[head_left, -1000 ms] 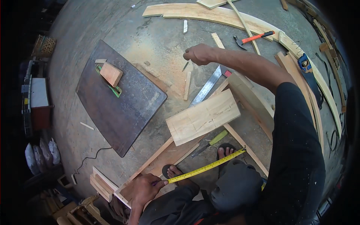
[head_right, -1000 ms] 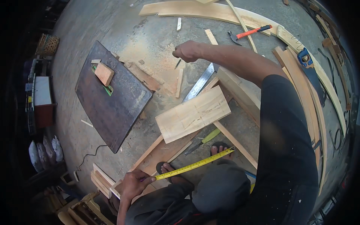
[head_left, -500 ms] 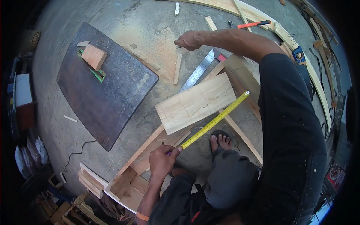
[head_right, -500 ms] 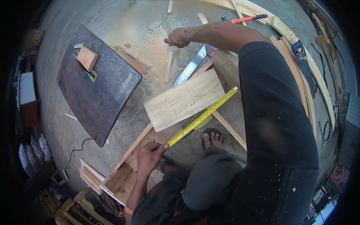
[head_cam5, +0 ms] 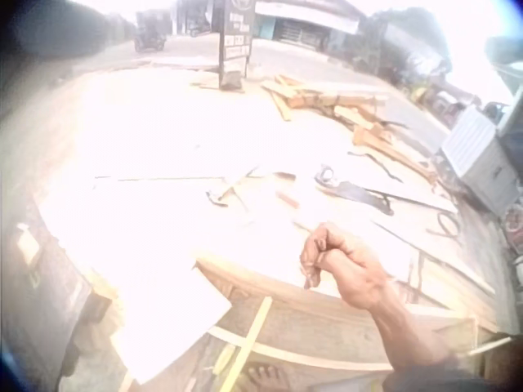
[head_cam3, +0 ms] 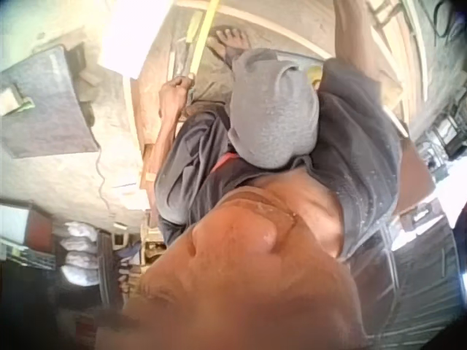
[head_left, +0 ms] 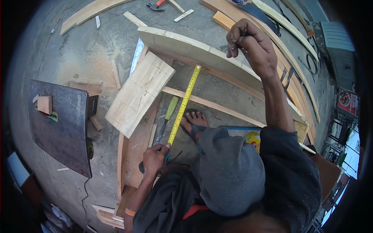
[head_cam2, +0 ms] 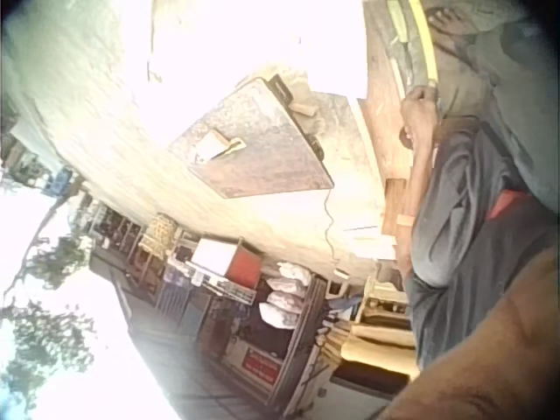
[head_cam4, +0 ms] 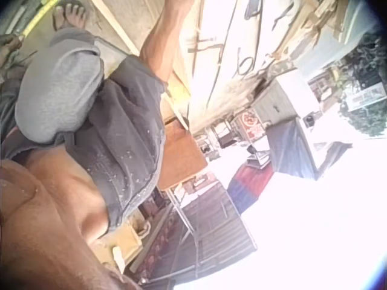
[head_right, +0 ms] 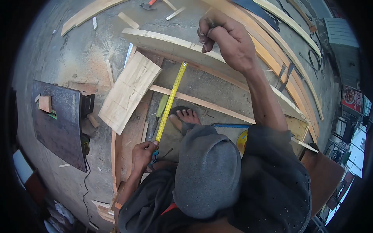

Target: The person assembles a wooden frame on the floor using a hammer and nails. They measure and mark a piece of wood with a tape measure and square, then cut it on a table saw. The person then hammers nails into the frame to secure the pieces together.

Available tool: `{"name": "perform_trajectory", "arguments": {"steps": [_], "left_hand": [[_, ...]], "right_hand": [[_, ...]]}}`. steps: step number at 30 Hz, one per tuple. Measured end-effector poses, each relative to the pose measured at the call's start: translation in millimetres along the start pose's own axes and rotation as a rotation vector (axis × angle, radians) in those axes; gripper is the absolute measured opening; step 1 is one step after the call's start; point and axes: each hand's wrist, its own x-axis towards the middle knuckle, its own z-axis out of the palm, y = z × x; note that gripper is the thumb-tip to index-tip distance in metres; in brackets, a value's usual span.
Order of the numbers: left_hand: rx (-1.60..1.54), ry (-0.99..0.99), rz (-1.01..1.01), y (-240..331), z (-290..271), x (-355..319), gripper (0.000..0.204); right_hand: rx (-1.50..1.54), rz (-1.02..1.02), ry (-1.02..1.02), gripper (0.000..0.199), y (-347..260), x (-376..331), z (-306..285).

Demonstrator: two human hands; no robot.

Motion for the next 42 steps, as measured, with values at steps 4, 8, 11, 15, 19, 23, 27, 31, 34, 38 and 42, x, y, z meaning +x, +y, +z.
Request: {"name": "perform_trajectory", "arguments": {"steps": [4, 8, 11, 15, 19, 23, 27, 31, 34, 38, 42], "left_hand": [[0.046, 0.085, -0.037, 0, -16, 0, 0.041], [0.106, 0.195, 0.010, -4, -25, -3, 0.040], [0.130, 0.206, -0.036, 7, -23, -3, 0.041], [0.152, 0.175, -0.022, 11, -15, 7, 0.042], [0.193, 0.184, 0.008, 18, -10, 10, 0.042], [0.169, 0.173, -0.018, 13, -7, 17, 0.043], [0.158, 0.169, 0.008, 11, -5, 20, 0.044], [0.144, 0.142, -0.029, 15, -6, 19, 0.044], [0.144, 0.158, 0.005, 11, -5, 20, 0.043], [0.139, 0.169, 0.010, 9, -7, 20, 0.042], [0.089, 0.151, 0.018, 20, -24, 2, 0.042]], "right_hand": [[0.187, 0.414, 0.304, 0.015, 43, -123, 33], [-0.114, 0.599, 0.138, 0.033, 80, -140, 75], [-0.239, 0.620, 0.103, 0.040, 94, -114, 98], [-0.145, 0.551, 0.271, 0.053, 150, -81, 121], [-0.074, 0.711, 0.251, 0.049, 147, -59, 136], [-0.024, 0.767, 0.313, 0.043, 147, -55, 141], [0.011, 0.759, 0.338, 0.039, 158, -57, 139], [0.008, 0.752, 0.349, 0.037, 154, -57, 140], [0.009, 0.743, 0.351, 0.037, 155, -57, 140], [-0.018, 0.722, 0.359, 0.038, 155, -57, 142], [-0.003, 0.737, 0.328, 0.040, 156, -61, 138]]}}
